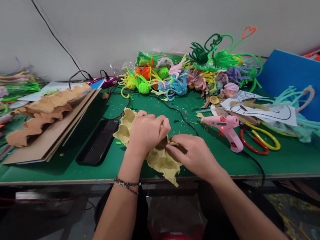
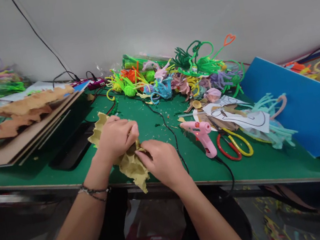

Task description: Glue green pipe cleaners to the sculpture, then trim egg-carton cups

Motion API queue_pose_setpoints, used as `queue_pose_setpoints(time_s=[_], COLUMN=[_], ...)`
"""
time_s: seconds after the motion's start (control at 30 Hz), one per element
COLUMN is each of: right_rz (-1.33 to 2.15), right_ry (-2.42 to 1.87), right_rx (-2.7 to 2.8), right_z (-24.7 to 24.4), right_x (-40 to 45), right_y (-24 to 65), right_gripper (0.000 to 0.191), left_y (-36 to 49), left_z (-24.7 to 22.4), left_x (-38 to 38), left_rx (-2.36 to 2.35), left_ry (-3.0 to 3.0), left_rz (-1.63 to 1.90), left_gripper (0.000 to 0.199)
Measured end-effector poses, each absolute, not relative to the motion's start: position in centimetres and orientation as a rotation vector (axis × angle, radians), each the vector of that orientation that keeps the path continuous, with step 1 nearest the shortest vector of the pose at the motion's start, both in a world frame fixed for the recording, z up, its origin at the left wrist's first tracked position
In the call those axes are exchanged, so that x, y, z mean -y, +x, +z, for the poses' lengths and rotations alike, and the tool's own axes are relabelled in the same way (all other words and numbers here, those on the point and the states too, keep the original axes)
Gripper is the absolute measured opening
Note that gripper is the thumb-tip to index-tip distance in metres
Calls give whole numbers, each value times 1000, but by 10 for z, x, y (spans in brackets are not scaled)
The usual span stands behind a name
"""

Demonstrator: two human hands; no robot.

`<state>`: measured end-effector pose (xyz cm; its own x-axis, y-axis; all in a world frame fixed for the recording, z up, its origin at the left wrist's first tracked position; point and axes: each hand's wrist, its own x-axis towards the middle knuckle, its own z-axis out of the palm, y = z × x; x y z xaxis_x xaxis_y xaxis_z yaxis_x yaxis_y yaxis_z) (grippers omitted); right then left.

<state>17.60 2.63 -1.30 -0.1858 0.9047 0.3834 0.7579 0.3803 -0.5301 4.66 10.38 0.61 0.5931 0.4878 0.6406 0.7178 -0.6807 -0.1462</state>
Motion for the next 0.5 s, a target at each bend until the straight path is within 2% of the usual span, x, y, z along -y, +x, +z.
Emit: queue_pose_setpoints(time_s=[0.2,0.5], right_rz=[590,660], right_ry=[-1291,-1166], right_rx=[1371,1368], right_z=[-26,-25], right_x=[-27,-24], right_y=[157,154], right_gripper=[8,4], left_y=[41,37], left_z=[10,12], left_x=[-105,-104], left_rx=[1002,1011], left_ry=[-2428,-2461], left_rz=[-849,-901], left_gripper=[42,41])
